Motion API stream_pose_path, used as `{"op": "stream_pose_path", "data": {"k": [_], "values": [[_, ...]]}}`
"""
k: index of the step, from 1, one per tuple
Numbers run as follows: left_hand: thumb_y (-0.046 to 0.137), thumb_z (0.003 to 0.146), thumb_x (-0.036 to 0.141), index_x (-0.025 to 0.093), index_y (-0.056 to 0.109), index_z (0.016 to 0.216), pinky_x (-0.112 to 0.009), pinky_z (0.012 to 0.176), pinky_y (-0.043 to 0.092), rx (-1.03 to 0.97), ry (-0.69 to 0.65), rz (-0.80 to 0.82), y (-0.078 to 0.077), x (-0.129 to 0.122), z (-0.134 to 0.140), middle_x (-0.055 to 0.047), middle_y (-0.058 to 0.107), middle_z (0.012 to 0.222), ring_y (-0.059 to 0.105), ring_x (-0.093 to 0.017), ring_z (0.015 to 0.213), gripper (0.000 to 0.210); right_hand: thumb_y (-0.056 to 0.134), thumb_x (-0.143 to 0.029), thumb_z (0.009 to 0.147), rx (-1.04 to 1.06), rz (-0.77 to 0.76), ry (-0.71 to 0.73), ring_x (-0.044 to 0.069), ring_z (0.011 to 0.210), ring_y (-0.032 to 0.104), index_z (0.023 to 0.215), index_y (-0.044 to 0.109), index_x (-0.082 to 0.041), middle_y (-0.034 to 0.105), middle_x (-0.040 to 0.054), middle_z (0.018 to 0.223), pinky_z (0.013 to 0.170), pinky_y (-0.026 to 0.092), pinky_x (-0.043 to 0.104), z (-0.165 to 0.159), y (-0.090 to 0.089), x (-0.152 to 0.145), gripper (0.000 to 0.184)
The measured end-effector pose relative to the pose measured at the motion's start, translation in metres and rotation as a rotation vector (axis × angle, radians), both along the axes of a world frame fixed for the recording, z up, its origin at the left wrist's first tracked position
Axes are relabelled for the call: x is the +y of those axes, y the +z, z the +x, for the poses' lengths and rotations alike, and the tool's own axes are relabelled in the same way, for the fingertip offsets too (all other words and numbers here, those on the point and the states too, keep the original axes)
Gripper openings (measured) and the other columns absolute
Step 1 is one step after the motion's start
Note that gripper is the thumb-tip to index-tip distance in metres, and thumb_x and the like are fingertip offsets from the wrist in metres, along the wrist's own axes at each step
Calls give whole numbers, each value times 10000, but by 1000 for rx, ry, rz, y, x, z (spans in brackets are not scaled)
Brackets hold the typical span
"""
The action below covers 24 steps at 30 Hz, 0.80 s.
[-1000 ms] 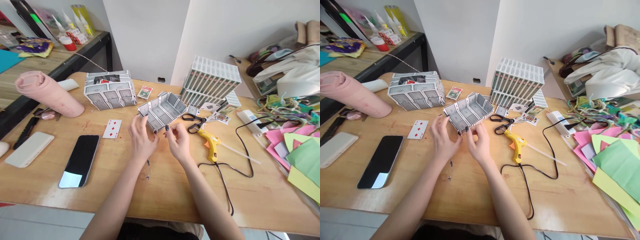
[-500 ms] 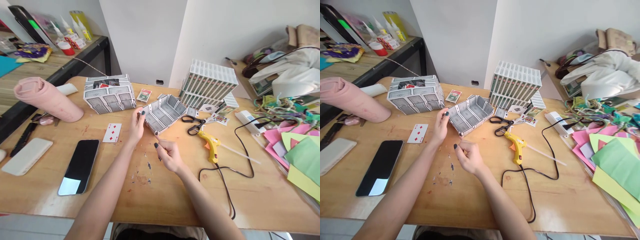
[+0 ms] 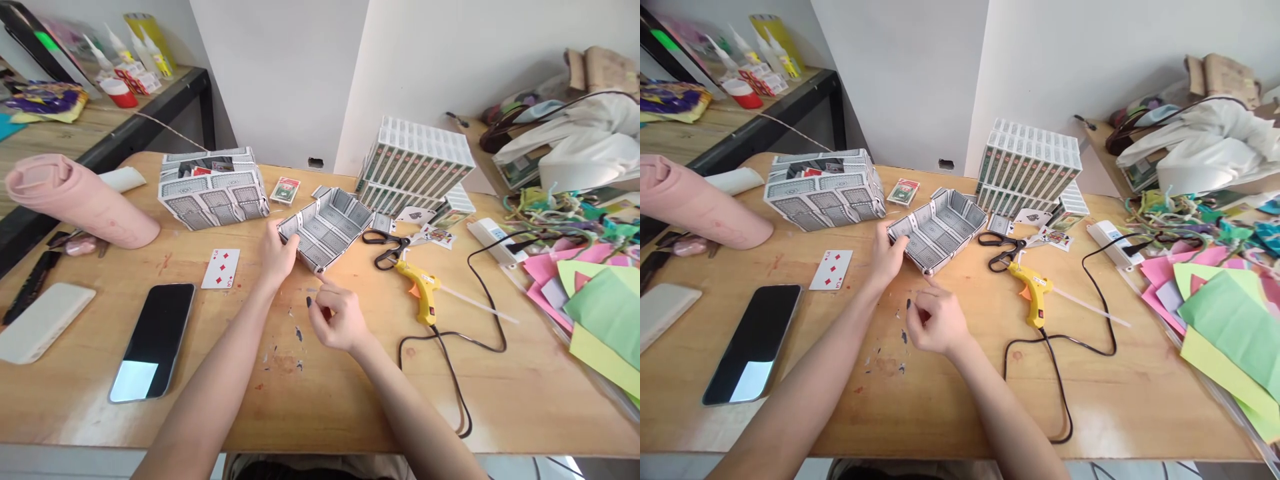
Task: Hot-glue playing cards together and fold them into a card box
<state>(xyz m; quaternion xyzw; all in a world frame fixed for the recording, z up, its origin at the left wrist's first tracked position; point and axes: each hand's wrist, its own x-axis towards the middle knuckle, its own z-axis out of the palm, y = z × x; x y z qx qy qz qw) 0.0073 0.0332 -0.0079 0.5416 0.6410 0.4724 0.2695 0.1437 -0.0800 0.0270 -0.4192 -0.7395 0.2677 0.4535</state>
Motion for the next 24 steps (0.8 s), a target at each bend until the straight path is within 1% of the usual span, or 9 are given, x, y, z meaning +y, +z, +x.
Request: {"op": "stream_pose_path", "data": {"k": [2,5,8,11,16,20,22,24], "values": [[544,770,225,228,505,1105,-430,945,454,1,-5,-11,-1,1,0,-62,621,1096,578,-263,1064,337,463,-119,789,104,-56,-19,83,443,263,546,241,-231,270,-83,490,938,491,396,0,-2,-1,348],[531,777,236,228,508,1091,-432,944,450,11,5,-14,-1,1,0,-66,632,1109,579,-273,1078,315,467,-166,819,246,-134,-48,79,441,234,519,245,-227,236,-88,472,918,506,385,1,-4,0,378],[522,776,232,225,507,1087,-425,960,442,21,15,-12,0,0,1,-70,632,1125,575,-273,1099,312,466,-209,831,302,-193,-63,76,441,198,498,231,-224,210,-89,462,912,510,382,2,-5,3,408],[519,767,222,220,506,1087,-417,976,435,29,18,-7,1,-1,3,-73,629,1148,570,-269,1119,321,470,-233,833,286,-218,-69,75,443,182,488,221,-222,201,-88,455,912,499,377,1,-5,5,426],[516,759,211,212,509,1071,-420,984,428,36,32,-3,2,-1,4,-82,627,1149,566,-272,1124,312,464,-236,828,208,-211,-49,78,453,235,490,222,-217,244,-82,449,908,470,368,-3,-4,6,417],[521,762,209,212,504,1068,-433,974,433,37,34,3,1,-1,4,-88,625,1138,569,-280,1113,306,443,-218,829,174,-204,-34,67,440,220,496,203,-213,259,-87,446,878,459,360,-7,-5,9,410],[526,765,209,219,502,1063,-434,972,435,37,31,7,0,-1,4,-83,626,1131,571,-278,1107,299,437,-215,825,170,-202,-53,68,438,225,496,192,-217,242,-85,442,815,463,337,-8,-5,11,411],[532,767,209,230,500,1055,-432,975,434,38,29,18,-2,-1,3,-72,628,1122,570,-272,1105,291,440,-221,824,178,-201,-79,75,441,241,492,190,-225,239,-77,440,696,451,298,-8,-6,13,415]]}}
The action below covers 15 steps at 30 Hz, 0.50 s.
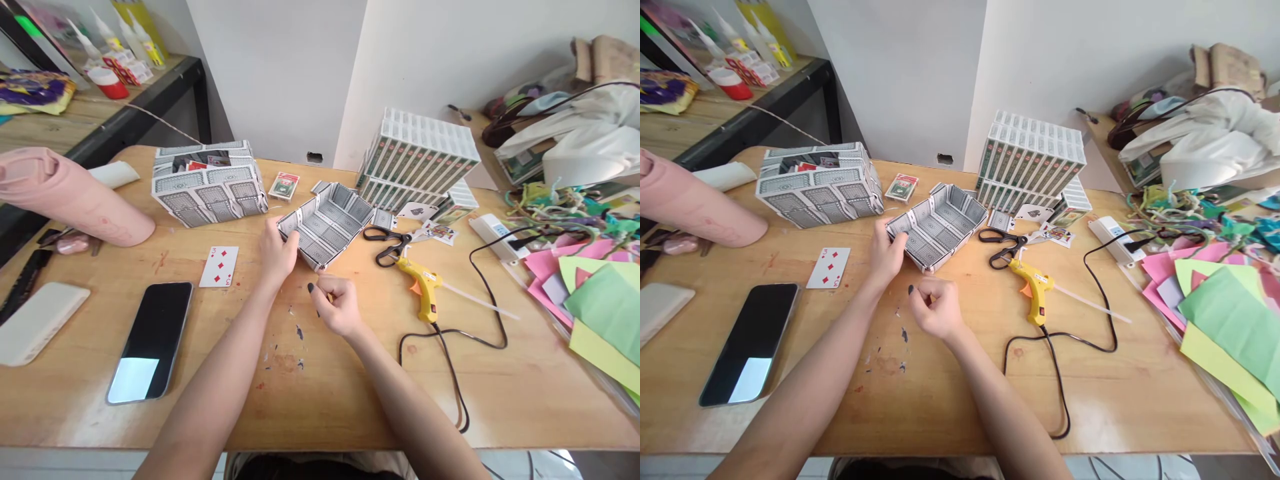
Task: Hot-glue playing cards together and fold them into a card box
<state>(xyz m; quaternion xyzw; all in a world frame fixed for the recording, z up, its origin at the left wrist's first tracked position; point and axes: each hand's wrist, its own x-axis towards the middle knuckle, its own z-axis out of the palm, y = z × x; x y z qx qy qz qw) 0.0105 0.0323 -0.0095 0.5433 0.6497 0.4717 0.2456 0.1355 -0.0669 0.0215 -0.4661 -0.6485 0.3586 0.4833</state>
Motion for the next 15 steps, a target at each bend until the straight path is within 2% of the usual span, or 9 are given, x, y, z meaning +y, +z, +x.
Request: {"op": "stream_pose_path", "data": {"k": [3,7,11,15], "values": [[527,776,209,234,498,1059,-428,981,431,4,-2,20,-1,0,0,-69,627,1122,568,-267,1112,285,455,-232,818,6,-2,-33,87,447,272,487,201,-236,271,-59,442,523,355,258,2,1,4,417],[512,790,215,217,497,1083,-437,985,426,13,-11,27,-1,1,0,-90,623,1142,565,-274,1119,294,451,-212,802,3,9,-53,89,443,278,490,192,-241,267,-53,453,457,256,254,3,3,6,406],[503,793,218,202,496,1109,-443,987,418,28,-11,33,-1,0,0,-105,617,1155,558,-282,1127,316,458,-155,756,-47,48,-13,86,440,267,498,197,-232,262,-61,451,484,269,258,-1,9,4,375],[499,805,229,195,496,1120,-439,977,420,28,-22,40,-1,-2,1,-106,611,1149,558,-277,1118,317,456,-112,692,-257,105,108,79,438,236,500,211,-220,283,-69,456,560,326,264,-8,18,3,329]]}}
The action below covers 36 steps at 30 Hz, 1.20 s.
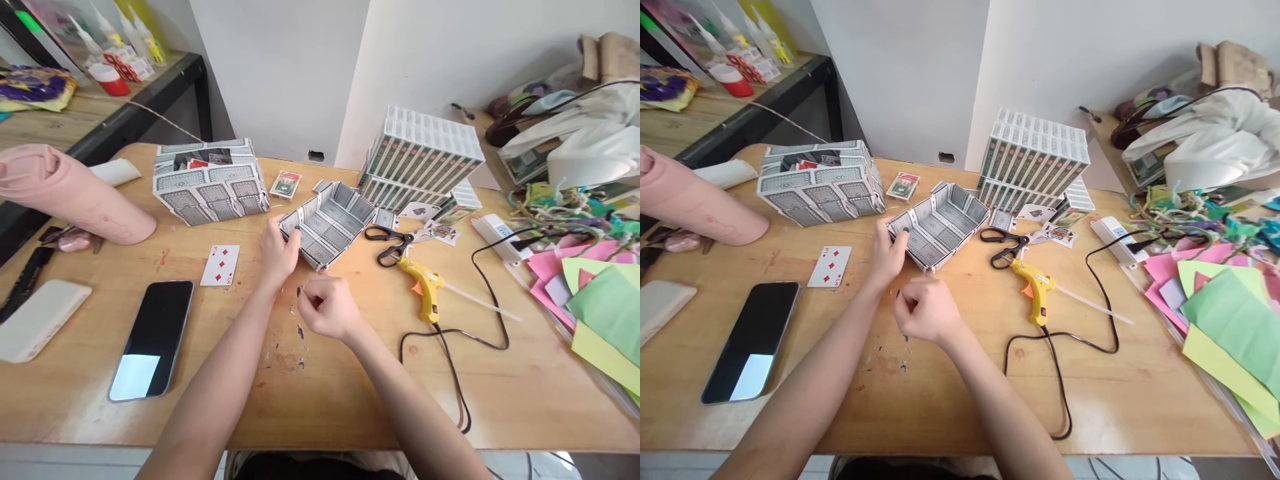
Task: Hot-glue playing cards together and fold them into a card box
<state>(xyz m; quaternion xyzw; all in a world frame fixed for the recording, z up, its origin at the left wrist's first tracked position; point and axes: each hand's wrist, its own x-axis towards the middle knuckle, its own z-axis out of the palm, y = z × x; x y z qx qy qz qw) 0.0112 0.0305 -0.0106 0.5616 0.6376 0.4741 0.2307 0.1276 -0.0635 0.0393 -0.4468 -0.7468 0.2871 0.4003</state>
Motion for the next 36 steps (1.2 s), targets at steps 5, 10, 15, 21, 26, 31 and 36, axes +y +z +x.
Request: {"op": "stream_pose_path", "data": {"k": [5,10,15,21,26,31,36], "values": [[677,745,377,201,446,1210,-467,1033,383,-55,-126,-57,2,-3,-10,-115,556,1241,504,-296,1209,548,467,-97,634,-138,-58,33,79,429,230,480,216,-219,275,-74,441,563,337,262,-1,1,4,319],[820,598,476,191,316,1358,-496,1086,337,-63,-421,-80,3,-4,-28,-175,409,1405,386,-341,1335,956,470,-96,631,-157,-46,21,78,421,224,475,211,-221,280,-70,437,540,340,256,0,-4,5,328],[807,614,516,181,307,1368,-495,1107,318,-86,-432,-64,0,-3,-30,-187,391,1418,367,-338,1355,965,485,-94,622,-226,-29,39,82,428,250,470,218,-221,307,-60,431,517,327,257,-3,-3,7,333],[800,634,500,182,317,1366,-506,1090,336,-56,-396,-67,0,-5,-28,-180,420,1401,394,-339,1334,933,508,-99,594,-313,-68,40,84,414,238,467,208,-224,312,-51,414,454,260,266,-6,-3,11,349],[808,629,482,201,335,1358,-509,1085,332,-76,-381,-70,1,-7,-28,-165,429,1393,405,-340,1320,913,504,-94,568,-346,-55,21,85,415,216,467,189,-225,280,-52,416,431,231,265,-5,-5,12,356],[812,628,448,212,332,1363,-514,1097,312,-128,-372,-95,0,-7,-26,-158,406,1409,371,-344,1344,909,499,-86,574,-302,-24,22,83,423,230,467,196,-222,292,-56,419,461,266,258,-5,-6,12,349],[810,630,437,207,333,1367,-503,1103,310,-134,-371,-88,-1,-7,-25,-162,405,1414,375,-338,1344,908,481,-98,604,-171,-27,-23,81,420,250,473,204,-223,296,-60,424,471,270,255,-6,-7,10,331]]}}
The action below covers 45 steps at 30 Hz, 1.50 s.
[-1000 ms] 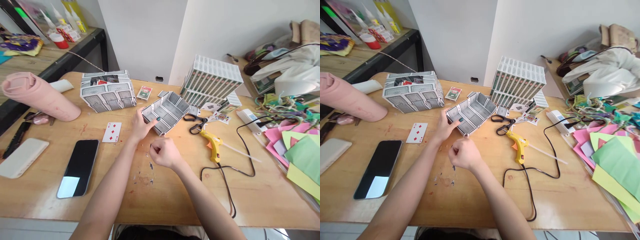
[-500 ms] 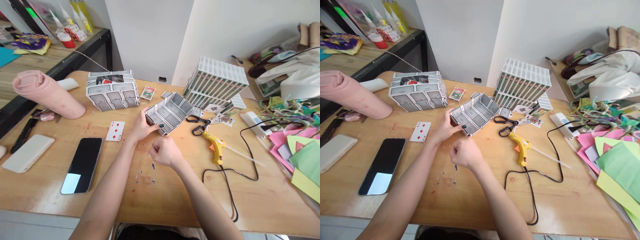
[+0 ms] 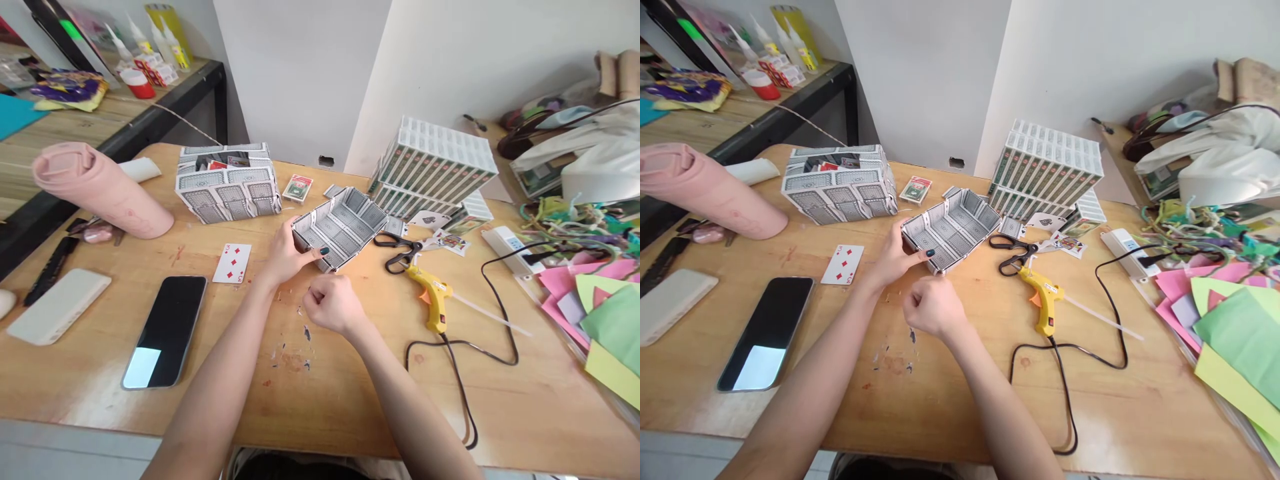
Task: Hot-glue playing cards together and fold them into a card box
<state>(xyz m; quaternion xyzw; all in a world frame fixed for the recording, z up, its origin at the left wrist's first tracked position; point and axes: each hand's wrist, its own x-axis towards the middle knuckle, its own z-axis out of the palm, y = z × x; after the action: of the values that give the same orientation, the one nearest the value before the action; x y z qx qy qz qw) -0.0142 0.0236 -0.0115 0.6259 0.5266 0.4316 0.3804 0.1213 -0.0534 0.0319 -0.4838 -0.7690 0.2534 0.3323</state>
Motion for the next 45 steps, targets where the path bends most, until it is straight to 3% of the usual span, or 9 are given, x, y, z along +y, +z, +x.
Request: {"op": "stream_pose_path", "data": {"k": [7,9,11,14,16,19,22,32,45], "values": [[800,635,483,179,331,1387,-511,1118,301,36,-11,21,1,0,-2,-182,410,1433,362,-343,1364,937,453,-132,612,335,-45,-83,71,422,214,473,188,-222,243,-69,432,474,216,265,2,-5,-5,312],[760,693,479,194,386,1349,-506,1133,282,40,3,33,2,-6,-1,-162,436,1416,342,-329,1381,807,444,-139,616,374,-74,-86,70,431,195,488,163,-226,213,-70,444,460,190,265,6,-4,-5,321],[639,821,428,216,445,1288,-482,1139,286,23,90,66,3,-19,2,-134,473,1376,354,-290,1377,549,439,-150,623,424,-111,-80,72,440,196,495,158,-231,201,-68,455,448,175,262,10,-3,-3,319],[499,891,258,223,485,1196,-426,1042,418,-15,395,153,4,-46,11,-109,544,1239,511,-224,1210,307,432,-174,636,513,-166,-59,77,453,217,482,181,-236,214,-61,470,447,190,261,15,-1,-1,302],[492,849,165,214,535,1073,-409,936,489,77,389,143,5,-64,18,-77,589,1053,587,-203,1017,233,434,-189,640,571,-198,-47,80,464,232,471,187,-236,225,-57,477,459,208,263,17,-1,1,303],[620,758,168,215,536,1135,-371,849,537,117,253,123,5,-78,27,-73,570,1090,593,-201,983,389,444,-193,635,643,-234,-43,82,473,243,446,201,-229,244,-54,468,475,222,268,17,-2,2,310],[713,702,227,180,480,1223,-392,870,540,122,222,102,4,-77,33,-106,532,1152,573,-232,1060,572,453,-180,619,695,-260,-48,82,468,249,412,236,-221,266,-52,445,475,217,271,18,-2,2,303],[737,684,196,190,510,1118,-407,876,541,62,262,163,-3,-68,36,-84,555,1101,594,-218,1019,490,478,-166,630,797,-314,-61,87,448,298,340,303,-211,307,-40,397,495,257,285,20,-4,2,341],[750,646,160,206,465,1141,-385,830,529,19,260,164,-6,-65,40,-88,569,1116,592,-222,1008,574,485,-165,615,825,-344,-78,82,446,286,332,314,-206,306,-43,391,492,234,283,19,-2,1,333]]}}
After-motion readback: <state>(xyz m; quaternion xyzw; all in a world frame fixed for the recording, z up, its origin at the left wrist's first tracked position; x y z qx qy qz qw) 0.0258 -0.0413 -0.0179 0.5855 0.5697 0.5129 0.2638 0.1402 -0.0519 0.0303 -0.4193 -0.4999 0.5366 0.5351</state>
